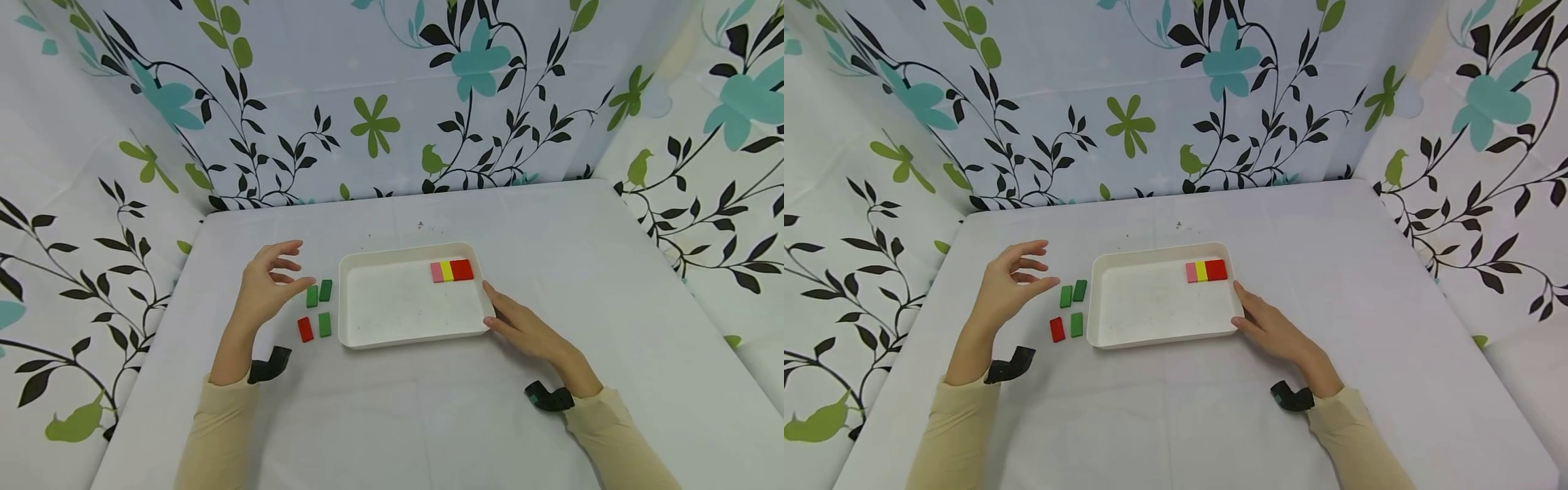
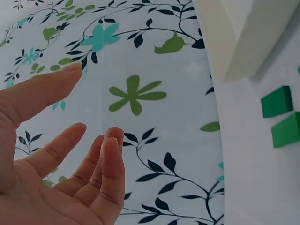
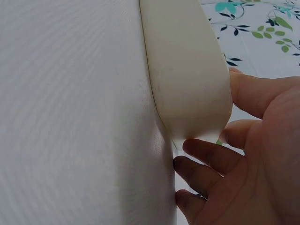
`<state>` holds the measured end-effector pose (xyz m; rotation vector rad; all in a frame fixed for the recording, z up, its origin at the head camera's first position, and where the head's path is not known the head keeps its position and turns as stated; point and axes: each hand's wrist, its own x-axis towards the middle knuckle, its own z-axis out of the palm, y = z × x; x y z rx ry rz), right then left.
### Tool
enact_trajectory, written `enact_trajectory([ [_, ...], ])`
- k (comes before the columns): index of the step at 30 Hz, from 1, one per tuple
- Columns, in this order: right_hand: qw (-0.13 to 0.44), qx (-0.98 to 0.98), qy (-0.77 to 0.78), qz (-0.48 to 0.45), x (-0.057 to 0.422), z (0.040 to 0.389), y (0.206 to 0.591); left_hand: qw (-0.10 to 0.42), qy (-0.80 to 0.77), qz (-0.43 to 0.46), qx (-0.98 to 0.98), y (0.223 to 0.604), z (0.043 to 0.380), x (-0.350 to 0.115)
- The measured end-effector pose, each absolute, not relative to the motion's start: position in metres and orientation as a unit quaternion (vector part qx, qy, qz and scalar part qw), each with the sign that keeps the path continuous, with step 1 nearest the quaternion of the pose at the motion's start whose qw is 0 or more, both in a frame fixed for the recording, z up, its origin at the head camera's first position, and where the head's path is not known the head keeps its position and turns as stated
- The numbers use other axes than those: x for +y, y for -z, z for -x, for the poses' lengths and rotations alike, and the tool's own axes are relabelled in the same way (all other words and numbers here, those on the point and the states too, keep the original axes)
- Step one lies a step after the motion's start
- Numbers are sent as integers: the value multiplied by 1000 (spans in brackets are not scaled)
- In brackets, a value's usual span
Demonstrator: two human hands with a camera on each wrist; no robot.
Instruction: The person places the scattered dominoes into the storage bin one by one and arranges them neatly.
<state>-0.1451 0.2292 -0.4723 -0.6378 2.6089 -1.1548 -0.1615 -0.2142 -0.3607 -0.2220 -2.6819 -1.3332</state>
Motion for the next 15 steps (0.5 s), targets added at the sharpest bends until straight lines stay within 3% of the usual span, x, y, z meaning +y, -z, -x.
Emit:
enact_trajectory([
  [15,110,884,399,219,228,144,468,-30,458,31,-888,428,136,-261],
])
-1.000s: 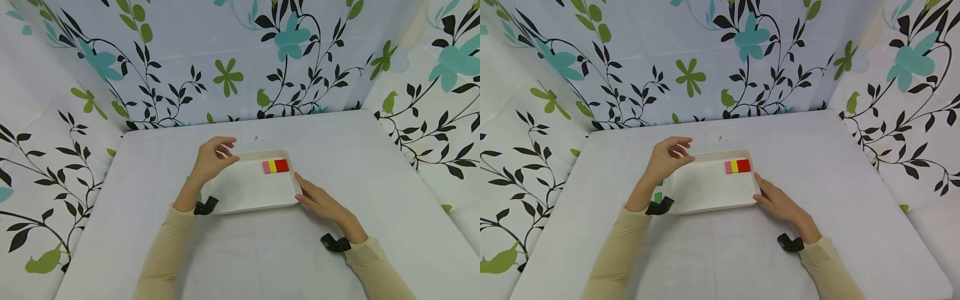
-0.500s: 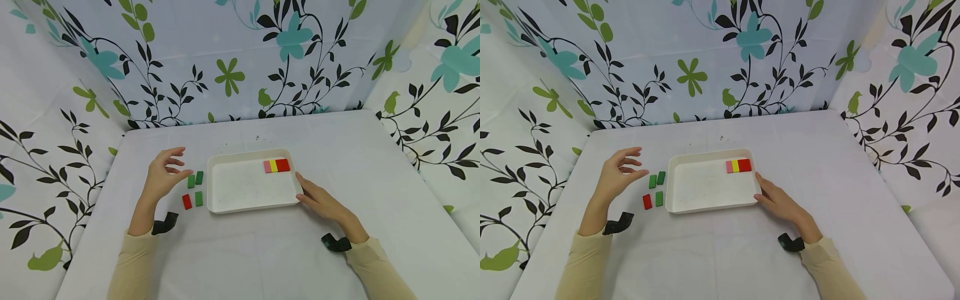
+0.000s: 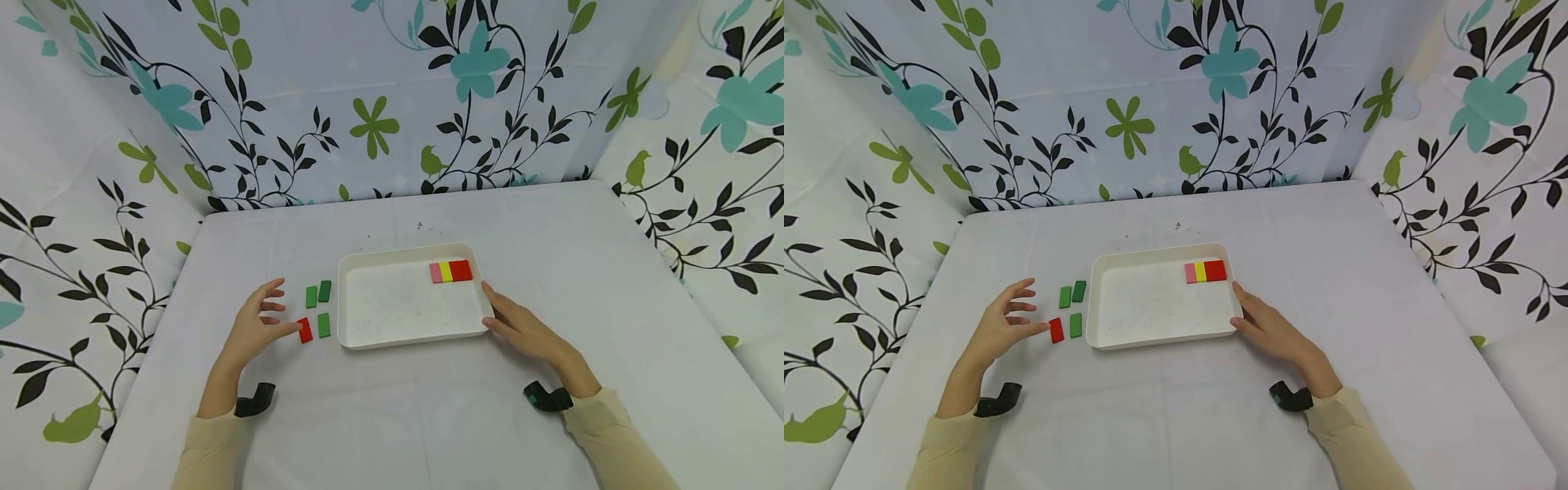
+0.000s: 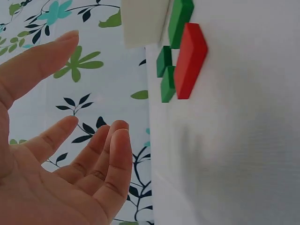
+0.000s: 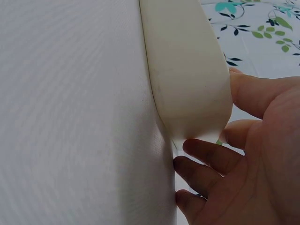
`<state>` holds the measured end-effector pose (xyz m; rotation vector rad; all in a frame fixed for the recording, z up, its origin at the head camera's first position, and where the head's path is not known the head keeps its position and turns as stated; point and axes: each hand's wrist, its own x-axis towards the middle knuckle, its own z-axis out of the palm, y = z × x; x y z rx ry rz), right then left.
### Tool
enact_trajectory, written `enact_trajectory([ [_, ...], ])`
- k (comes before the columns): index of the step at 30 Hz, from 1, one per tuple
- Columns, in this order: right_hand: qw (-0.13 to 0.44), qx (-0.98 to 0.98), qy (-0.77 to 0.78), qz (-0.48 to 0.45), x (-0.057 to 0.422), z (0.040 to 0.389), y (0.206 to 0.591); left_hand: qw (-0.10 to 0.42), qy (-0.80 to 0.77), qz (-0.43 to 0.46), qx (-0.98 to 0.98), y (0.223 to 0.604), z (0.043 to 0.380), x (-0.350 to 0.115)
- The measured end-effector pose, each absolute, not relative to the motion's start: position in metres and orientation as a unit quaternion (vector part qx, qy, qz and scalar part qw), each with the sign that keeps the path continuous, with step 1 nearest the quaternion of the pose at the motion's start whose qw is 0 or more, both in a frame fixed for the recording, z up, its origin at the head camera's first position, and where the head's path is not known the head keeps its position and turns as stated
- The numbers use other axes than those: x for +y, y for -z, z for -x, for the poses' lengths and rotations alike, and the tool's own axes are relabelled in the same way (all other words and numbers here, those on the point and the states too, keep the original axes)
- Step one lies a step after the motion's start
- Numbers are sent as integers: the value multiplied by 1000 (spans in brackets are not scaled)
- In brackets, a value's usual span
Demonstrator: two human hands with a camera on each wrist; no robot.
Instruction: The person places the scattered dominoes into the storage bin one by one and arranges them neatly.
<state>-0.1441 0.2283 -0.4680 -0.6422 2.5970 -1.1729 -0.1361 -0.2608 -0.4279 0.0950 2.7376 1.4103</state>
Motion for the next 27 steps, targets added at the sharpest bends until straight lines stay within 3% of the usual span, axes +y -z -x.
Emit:
enact_trajectory([
  [11,111,883,399,219,228,144,469,78,-466,-7,881,454,131,-262],
  [27,114,886,395,215,228,144,469,69,-422,2,904,468,130,-259],
])
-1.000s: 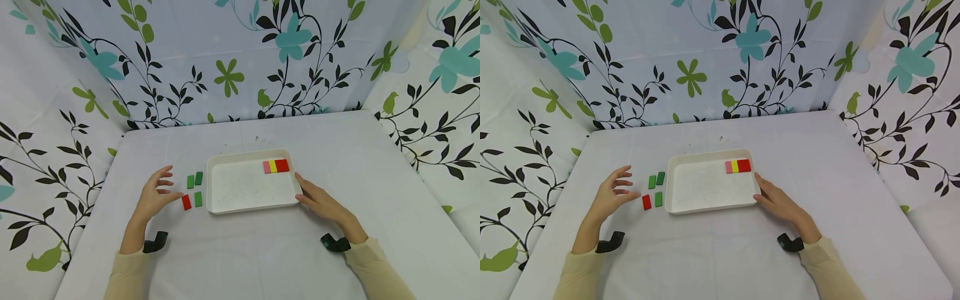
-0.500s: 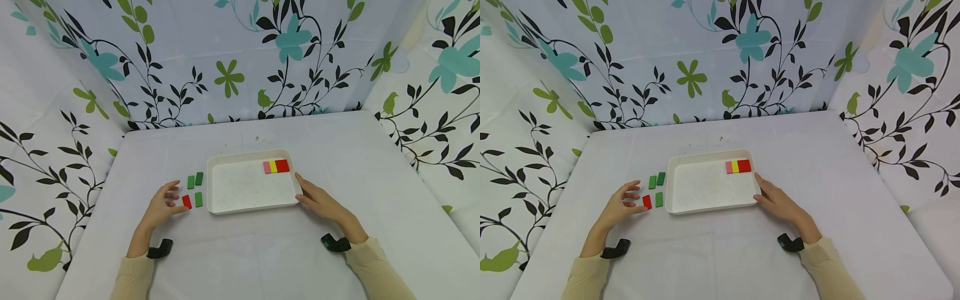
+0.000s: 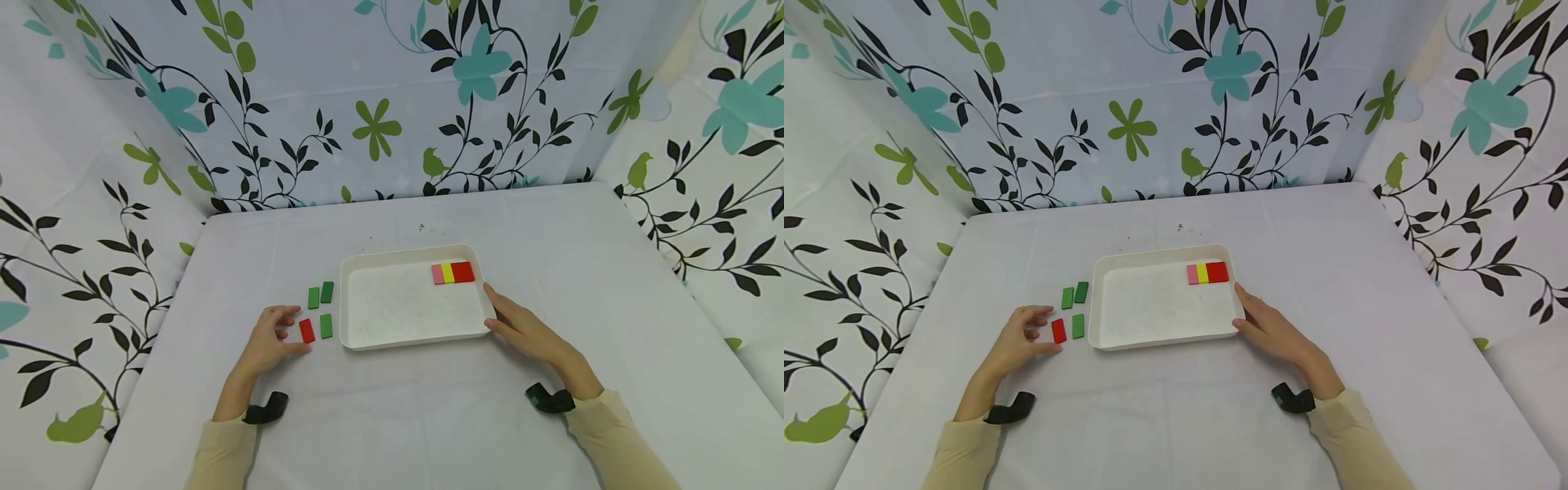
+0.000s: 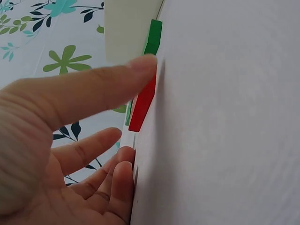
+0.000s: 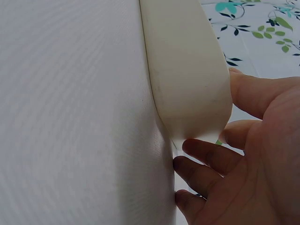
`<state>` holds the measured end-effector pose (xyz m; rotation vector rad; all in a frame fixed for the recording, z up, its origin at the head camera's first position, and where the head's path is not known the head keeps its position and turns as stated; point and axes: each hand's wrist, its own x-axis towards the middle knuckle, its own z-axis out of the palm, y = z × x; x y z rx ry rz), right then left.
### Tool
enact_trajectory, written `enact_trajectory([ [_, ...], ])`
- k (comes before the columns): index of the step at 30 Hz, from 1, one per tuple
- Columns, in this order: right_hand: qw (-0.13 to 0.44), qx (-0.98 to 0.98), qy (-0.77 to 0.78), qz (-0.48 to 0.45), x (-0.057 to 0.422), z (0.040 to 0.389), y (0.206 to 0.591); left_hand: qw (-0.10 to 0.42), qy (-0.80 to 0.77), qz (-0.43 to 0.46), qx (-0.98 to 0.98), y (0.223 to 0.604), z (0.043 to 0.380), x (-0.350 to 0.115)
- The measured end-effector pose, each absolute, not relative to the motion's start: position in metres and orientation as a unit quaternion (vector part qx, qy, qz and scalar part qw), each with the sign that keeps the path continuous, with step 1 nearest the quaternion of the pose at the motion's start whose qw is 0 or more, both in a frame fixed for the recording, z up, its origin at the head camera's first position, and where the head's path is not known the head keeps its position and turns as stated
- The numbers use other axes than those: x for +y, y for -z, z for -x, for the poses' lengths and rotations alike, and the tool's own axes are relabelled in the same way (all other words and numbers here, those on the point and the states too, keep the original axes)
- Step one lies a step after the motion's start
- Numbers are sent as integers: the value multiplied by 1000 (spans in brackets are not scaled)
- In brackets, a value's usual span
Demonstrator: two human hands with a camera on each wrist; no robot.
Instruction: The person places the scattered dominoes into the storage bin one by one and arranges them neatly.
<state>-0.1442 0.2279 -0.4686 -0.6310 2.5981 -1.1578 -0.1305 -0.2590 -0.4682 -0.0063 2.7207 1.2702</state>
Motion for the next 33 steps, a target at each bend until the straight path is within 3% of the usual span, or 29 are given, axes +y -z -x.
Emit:
enact_trajectory([
  [33,111,884,397,219,228,144,469,50,-394,-2,918,471,131,-257],
])
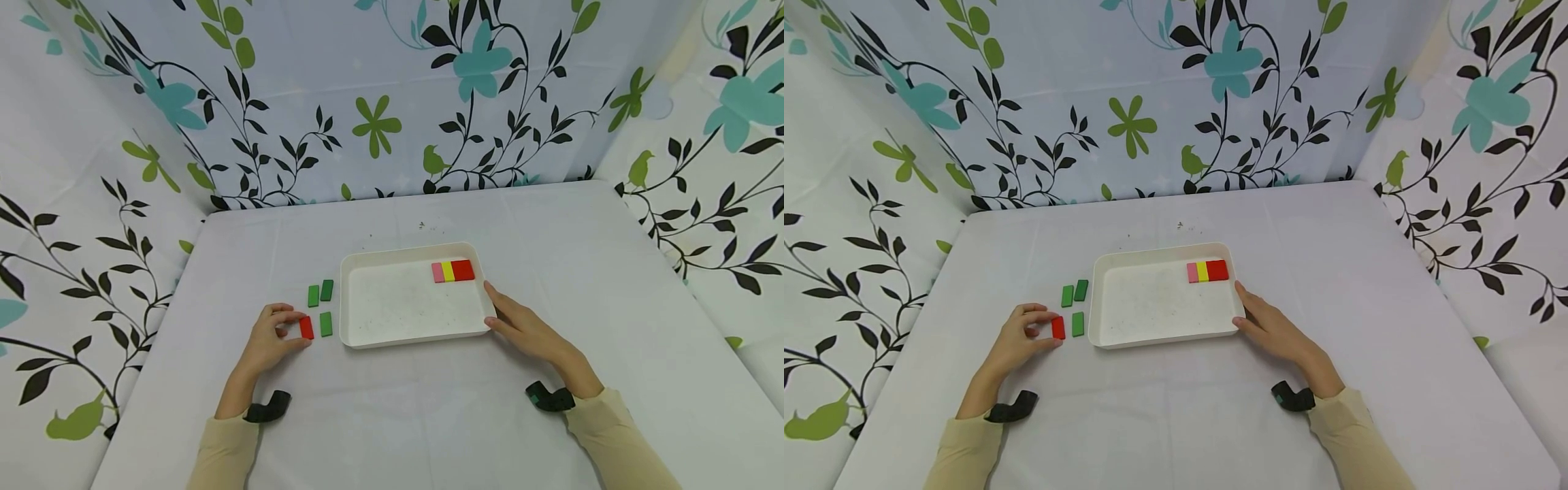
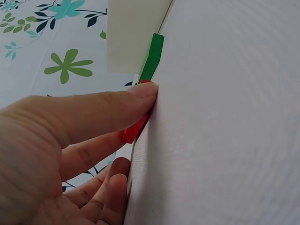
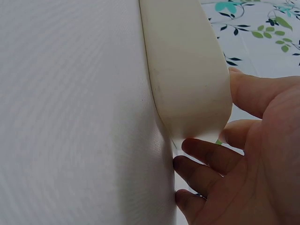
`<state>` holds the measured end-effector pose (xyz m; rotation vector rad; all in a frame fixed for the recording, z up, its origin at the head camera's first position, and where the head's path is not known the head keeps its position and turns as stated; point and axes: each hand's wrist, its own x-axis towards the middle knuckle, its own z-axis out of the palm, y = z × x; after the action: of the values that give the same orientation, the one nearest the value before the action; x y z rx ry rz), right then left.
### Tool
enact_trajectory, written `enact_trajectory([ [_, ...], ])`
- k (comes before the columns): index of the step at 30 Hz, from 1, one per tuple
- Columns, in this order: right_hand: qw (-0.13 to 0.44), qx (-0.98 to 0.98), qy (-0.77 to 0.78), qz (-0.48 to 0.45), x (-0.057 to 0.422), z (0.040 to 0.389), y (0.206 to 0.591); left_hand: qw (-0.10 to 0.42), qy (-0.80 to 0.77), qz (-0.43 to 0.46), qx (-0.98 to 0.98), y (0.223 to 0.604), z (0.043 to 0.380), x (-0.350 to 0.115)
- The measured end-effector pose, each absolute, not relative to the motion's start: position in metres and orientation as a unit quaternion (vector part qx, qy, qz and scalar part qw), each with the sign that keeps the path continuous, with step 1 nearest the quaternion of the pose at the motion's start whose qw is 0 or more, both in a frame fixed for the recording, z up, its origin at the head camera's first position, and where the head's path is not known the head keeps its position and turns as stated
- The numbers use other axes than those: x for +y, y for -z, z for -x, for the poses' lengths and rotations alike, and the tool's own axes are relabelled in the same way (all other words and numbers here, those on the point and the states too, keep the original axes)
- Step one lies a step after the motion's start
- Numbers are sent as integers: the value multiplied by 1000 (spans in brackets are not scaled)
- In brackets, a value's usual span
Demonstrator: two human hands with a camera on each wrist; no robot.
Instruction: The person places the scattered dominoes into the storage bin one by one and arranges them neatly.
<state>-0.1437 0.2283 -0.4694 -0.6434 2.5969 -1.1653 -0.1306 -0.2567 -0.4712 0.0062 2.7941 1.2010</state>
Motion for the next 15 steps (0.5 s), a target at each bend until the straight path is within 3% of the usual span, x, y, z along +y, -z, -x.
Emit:
enact_trajectory([
  [15,113,884,398,217,229,145,471,16,-478,69,875,459,129,-260],
])
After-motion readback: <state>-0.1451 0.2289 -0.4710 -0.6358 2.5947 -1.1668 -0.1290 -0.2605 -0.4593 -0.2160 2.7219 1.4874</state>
